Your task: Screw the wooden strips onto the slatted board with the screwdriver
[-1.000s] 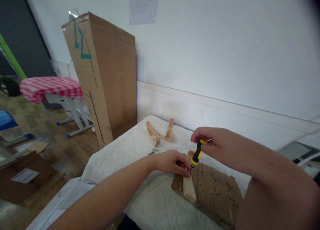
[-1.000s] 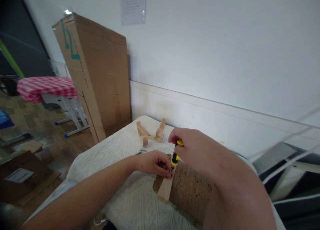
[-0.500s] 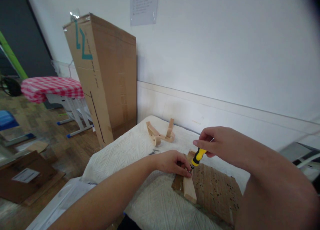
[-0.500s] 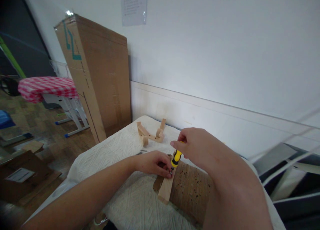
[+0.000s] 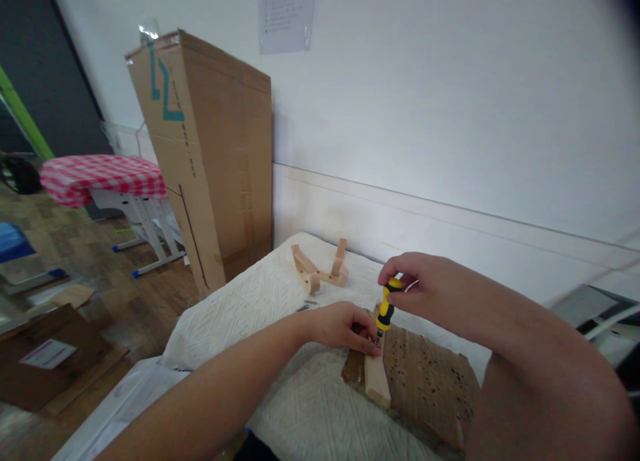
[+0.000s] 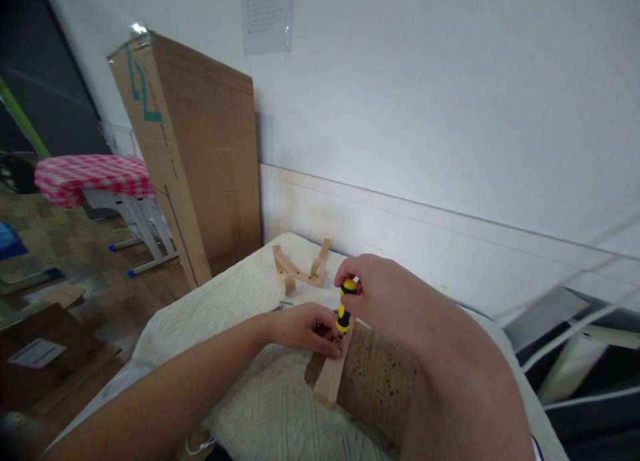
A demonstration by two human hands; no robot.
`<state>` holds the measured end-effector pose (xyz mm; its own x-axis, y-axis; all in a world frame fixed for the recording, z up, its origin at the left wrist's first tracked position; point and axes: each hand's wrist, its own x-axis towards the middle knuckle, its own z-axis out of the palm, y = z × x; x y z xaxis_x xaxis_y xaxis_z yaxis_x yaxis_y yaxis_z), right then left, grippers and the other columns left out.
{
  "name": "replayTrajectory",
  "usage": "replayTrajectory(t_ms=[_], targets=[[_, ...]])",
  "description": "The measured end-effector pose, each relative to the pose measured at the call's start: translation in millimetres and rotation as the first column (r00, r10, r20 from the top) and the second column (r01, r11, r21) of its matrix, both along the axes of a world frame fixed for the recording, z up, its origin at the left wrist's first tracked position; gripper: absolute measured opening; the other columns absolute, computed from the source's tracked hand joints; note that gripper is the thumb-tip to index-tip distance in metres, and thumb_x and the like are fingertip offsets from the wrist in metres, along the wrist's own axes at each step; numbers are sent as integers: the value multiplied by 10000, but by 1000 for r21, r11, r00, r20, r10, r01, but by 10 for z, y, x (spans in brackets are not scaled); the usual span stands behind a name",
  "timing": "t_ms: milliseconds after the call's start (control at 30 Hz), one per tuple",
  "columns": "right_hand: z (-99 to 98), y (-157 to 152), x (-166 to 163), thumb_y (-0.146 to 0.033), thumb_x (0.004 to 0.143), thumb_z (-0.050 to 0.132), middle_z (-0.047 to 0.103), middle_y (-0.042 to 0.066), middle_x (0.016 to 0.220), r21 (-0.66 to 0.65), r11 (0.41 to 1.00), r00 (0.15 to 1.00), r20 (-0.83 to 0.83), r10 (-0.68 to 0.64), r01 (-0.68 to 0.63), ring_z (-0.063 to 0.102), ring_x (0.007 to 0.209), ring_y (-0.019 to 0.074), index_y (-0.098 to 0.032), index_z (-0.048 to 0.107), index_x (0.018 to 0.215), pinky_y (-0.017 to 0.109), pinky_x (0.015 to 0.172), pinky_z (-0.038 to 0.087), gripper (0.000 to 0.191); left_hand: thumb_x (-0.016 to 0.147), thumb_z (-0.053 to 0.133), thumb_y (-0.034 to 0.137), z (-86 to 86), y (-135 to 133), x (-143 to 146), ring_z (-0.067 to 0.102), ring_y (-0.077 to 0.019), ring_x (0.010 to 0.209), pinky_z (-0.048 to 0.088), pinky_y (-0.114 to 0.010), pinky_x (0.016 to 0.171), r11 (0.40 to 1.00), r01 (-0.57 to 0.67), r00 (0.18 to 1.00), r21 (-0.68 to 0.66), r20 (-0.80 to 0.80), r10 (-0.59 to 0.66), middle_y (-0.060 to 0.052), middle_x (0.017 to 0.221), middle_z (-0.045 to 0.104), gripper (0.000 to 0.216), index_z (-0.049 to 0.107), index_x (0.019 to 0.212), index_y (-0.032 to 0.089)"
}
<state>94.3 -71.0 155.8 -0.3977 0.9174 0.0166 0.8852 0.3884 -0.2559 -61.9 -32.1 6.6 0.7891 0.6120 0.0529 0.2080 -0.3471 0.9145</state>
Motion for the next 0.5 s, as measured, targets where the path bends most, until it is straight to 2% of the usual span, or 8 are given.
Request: replayTrajectory(t_ms=[167,333,400,500], targets=[[18,-24,1,-270,828,474,698,34,753,24,999,999,-31,26,-25,596,634,147,-201,707,853,247,569,407,244,749,713,239,-21,6,4,399,-56,552,303,-191,521,1000,-6,1000,-4,16,6,56,591,480,106,678,760,139],[26,-41,-28,-159,763,484,709,70,920,22,1000,999,-32,-14,15,621,756,168,-179,690,987,252,644,438,305,733,727,261,-33,17,4,410,-59,555,305,-195,516,999,-18,1000,29,6,18,57,598,484,142,681,782,136],[34,-50,-46,-134,752,462,707,66,892,12,1000,1000,-9,-13,13,614,742,165,-183,694,962,247,620,424,316,736,725,265,-27,16,3,415,-60,558,309,-198,518,999,-18,1000,39,4,18,57,600,487,146,680,784,135],[43,-57,-54,-188,783,456,694,50,784,-7,1000,1000,6,-16,16,583,645,149,-192,697,881,246,555,391,261,744,717,256,-13,8,3,414,-61,553,309,-200,517,999,-11,1000,33,4,11,59,590,481,134,677,784,134]])
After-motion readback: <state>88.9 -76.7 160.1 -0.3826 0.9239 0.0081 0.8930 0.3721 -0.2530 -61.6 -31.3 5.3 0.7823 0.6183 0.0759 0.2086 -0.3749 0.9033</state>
